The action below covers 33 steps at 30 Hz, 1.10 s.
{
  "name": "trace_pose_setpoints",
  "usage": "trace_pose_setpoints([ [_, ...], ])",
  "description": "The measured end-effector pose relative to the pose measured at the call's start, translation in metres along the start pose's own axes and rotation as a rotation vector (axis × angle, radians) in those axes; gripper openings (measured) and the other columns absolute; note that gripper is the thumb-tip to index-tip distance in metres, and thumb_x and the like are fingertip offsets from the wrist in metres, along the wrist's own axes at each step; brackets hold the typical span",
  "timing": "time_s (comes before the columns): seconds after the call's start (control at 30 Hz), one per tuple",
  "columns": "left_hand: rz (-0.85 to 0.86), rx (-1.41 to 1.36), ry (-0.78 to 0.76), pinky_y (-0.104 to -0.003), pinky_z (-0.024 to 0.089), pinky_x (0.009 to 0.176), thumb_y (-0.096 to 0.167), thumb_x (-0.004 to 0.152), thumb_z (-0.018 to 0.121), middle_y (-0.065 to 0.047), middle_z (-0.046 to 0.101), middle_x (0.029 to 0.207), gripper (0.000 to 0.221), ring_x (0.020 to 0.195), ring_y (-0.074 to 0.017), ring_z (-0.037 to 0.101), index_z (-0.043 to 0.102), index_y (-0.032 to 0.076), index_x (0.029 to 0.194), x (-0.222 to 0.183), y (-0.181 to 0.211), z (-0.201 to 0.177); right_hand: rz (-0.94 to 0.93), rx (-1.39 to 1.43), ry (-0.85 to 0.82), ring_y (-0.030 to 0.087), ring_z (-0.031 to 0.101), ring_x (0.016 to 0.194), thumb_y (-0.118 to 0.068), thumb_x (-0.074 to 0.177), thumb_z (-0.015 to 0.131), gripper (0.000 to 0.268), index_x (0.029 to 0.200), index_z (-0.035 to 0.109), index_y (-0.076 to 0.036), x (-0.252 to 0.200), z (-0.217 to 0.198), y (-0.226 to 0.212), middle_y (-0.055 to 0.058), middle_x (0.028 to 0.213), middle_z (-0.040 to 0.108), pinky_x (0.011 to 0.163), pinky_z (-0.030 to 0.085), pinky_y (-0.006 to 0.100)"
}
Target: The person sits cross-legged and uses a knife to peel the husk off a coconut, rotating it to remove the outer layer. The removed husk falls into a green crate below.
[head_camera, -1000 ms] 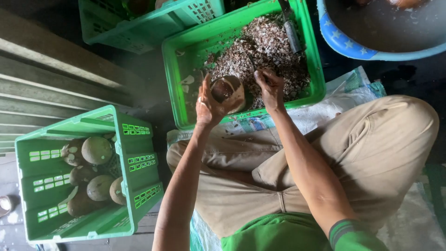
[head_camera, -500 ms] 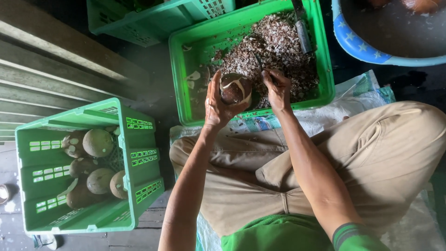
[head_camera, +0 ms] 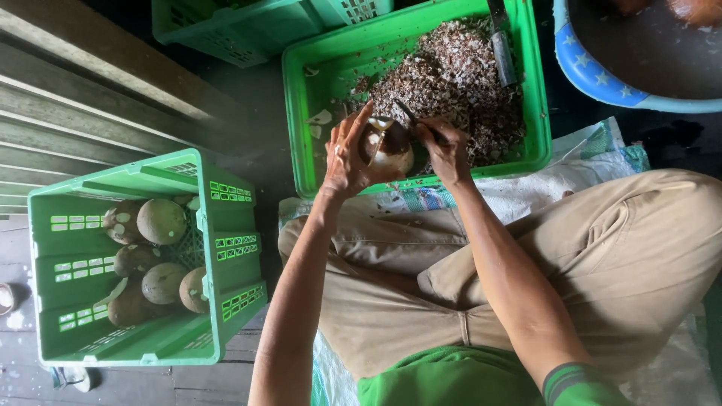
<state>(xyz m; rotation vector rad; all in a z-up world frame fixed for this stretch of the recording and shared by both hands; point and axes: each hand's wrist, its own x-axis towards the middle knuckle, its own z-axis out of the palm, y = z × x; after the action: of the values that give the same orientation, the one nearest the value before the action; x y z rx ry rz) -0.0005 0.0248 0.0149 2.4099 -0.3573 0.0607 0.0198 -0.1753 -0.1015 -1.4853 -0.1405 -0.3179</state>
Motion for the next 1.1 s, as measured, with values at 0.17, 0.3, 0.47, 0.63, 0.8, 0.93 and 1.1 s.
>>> trace_pose_setpoints([
  [0.17, 0.056, -0.27, -0.017, -0.052, 0.044, 0.112, 0.059, 0.046, 0.099, -0.013, 0.052, 0.143, 0.126, 0.132, -0.0373, 0.054, 0.042, 0.025, 0.153, 0.01, -0.012, 0.01, -0.015, -0.033, -0.005, 0.023, 0.069, 0.095, -0.005, 0.099, 0.071, 0.009, 0.106, 0.076, -0.005, 0.001, -0.002, 0.001, 0.016, 0.098, 0.073, 0.084, 0.051, 0.038],
  [0.3, 0.047, -0.198, 0.038, -0.047, 0.048, 0.11, 0.063, 0.044, 0.098, -0.011, 0.059, 0.134, 0.123, 0.123, -0.0348, 0.062, 0.047, 0.023, 0.149, 0.001, -0.011, 0.016, 0.004, -0.036, 0.006, 0.019, 0.065, 0.092, -0.007, 0.101, 0.069, 0.009, 0.107, 0.075, -0.004, 0.003, -0.005, -0.014, 0.014, 0.094, 0.071, 0.083, 0.051, 0.037],
  [0.47, 0.09, -0.412, 0.084, -0.055, 0.044, 0.112, 0.067, 0.045, 0.096, -0.024, 0.055, 0.14, 0.134, 0.128, -0.0434, 0.057, 0.037, 0.013, 0.154, -0.007, -0.018, 0.017, 0.006, -0.017, 0.0, 0.021, 0.066, 0.095, -0.008, 0.1, 0.07, 0.01, 0.108, 0.076, -0.004, 0.004, -0.005, -0.002, 0.016, 0.098, 0.072, 0.084, 0.051, 0.039],
  [0.63, -0.003, -0.426, 0.179, -0.045, 0.052, 0.105, 0.06, 0.043, 0.102, -0.012, 0.067, 0.123, 0.116, 0.114, -0.0317, 0.068, 0.054, 0.015, 0.139, -0.008, -0.031, 0.034, -0.005, -0.048, -0.016, 0.023, 0.068, 0.095, -0.006, 0.099, 0.071, 0.009, 0.106, 0.077, -0.005, 0.001, -0.004, -0.001, 0.016, 0.097, 0.073, 0.084, 0.052, 0.039],
  [0.8, -0.017, -0.156, 0.287, -0.045, 0.057, 0.095, 0.059, 0.038, 0.097, -0.009, 0.067, 0.111, 0.111, 0.103, -0.0319, 0.07, 0.058, 0.016, 0.132, -0.004, -0.017, 0.029, -0.005, 0.045, 0.004, 0.019, 0.065, 0.099, -0.005, 0.1, 0.07, 0.008, 0.104, 0.076, -0.003, -0.001, -0.001, -0.013, 0.015, 0.097, 0.072, 0.088, 0.05, 0.038],
  [0.93, 0.049, 0.154, 0.304, -0.048, 0.053, 0.084, 0.058, 0.038, 0.091, -0.01, 0.06, 0.107, 0.114, 0.098, -0.0326, 0.066, 0.055, 0.011, 0.134, -0.007, 0.02, 0.013, -0.004, 0.064, 0.004, 0.017, 0.064, 0.102, -0.005, 0.1, 0.07, 0.008, 0.105, 0.076, -0.003, 0.0, 0.001, -0.02, 0.013, 0.098, 0.071, 0.088, 0.05, 0.037],
  [1.1, 0.006, 0.087, 0.05, -0.063, 0.041, 0.103, 0.076, 0.043, 0.089, -0.02, 0.056, 0.123, 0.129, 0.116, -0.0436, 0.06, 0.044, 0.016, 0.149, -0.007, 0.01, 0.006, -0.008, 0.076, -0.003, 0.018, 0.065, 0.099, -0.003, 0.1, 0.07, 0.008, 0.106, 0.076, -0.002, 0.002, -0.003, -0.023, 0.016, 0.098, 0.072, 0.085, 0.051, 0.036],
])
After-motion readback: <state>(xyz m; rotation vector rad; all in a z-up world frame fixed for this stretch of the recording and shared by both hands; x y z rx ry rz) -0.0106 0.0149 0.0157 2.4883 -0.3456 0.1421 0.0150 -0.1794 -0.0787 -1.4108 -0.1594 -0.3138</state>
